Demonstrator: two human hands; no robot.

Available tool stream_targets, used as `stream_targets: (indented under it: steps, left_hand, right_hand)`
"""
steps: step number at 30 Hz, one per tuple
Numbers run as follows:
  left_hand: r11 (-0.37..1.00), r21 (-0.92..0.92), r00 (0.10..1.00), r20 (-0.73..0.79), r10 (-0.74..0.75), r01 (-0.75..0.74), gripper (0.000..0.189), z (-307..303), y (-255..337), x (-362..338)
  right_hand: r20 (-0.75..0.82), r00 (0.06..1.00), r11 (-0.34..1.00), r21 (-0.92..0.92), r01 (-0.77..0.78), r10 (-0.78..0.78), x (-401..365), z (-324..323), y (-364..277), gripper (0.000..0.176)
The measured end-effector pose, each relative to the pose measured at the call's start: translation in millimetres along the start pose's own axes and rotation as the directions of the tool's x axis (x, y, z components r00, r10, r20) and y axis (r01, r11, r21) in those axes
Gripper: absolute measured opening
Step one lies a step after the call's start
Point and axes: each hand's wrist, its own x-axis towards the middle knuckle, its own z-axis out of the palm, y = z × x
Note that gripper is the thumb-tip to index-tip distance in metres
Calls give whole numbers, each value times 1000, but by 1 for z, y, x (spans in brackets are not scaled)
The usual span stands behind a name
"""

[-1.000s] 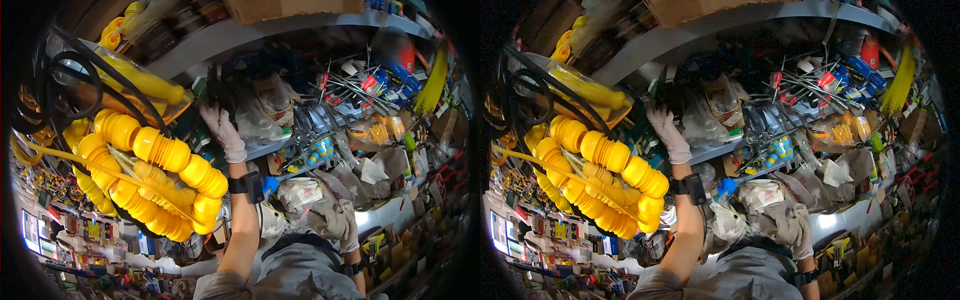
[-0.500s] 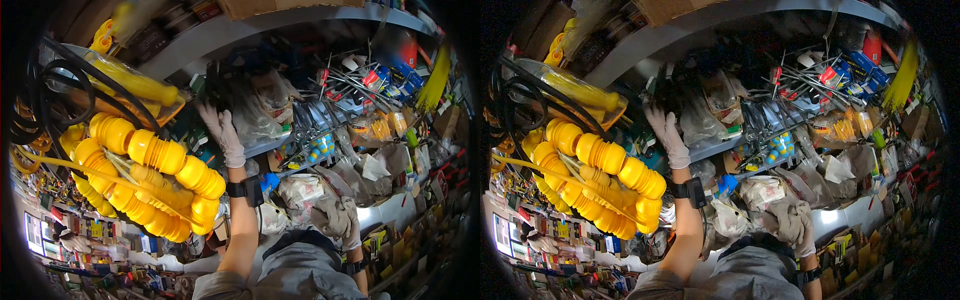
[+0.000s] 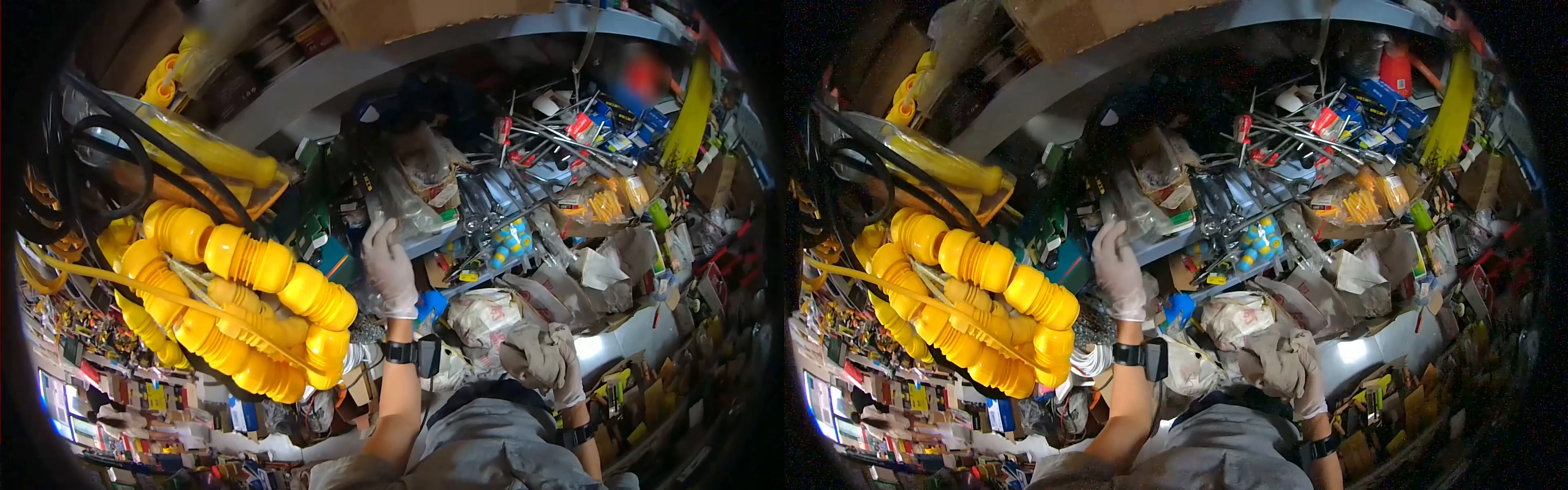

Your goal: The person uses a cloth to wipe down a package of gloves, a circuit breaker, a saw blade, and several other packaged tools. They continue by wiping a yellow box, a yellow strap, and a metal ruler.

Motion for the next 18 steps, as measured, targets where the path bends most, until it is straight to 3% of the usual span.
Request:
stream_targets:
  steps: [4,6,8,9,10,11,12,13,14,16,17,18]
  left_hand:
    - [991,-90,991,103,-85,94,17,-7,3,-11]
    - [953,-210,969,167,-184,217,19,-8,17,-30]
    - [898,-360,946,287,-152,254,23,0,24,-62]
    - [859,-414,920,363,-146,300,26,-4,44,-74]
    - [789,-502,886,451,-111,354,28,2,49,-92]
    - [819,-424,789,612,-56,387,32,-3,65,-101]
    - [617,-547,701,713,-11,566,42,1,76,-118]
    - [577,-480,537,839,85,660,58,5,80,-133]
    - [823,-537,576,738,352,184,73,12,80,-139]
    - [695,-581,469,797,380,423,84,11,105,-161]
    - [692,-584,458,798,392,424,84,15,102,-176]
    - [609,-491,394,870,298,623,86,21,93,-193]
  right_hand:
    - [7,1000,999,25,-23,23,1,-10,3,41]
    - [15,1000,999,49,-14,13,-1,0,-2,41]
    - [93,995,999,27,46,-48,-1,11,-7,42]
    - [62,998,1000,14,-27,27,1,4,-8,46]
    - [56,998,1000,23,-8,7,-1,8,-10,46]
    - [56,998,1000,16,19,-20,-2,16,-14,49]
    - [55,997,999,8,45,-45,-3,24,-16,51]
    - [89,983,987,-6,162,-161,0,29,-14,55]
    - [100,981,986,-6,168,-166,-2,31,-13,57]
    - [149,972,983,57,174,-181,-2,40,-12,69]
    - [156,959,969,-30,246,-238,-4,44,-8,74]
    - [165,942,943,-117,313,-292,-5,44,-6,80]
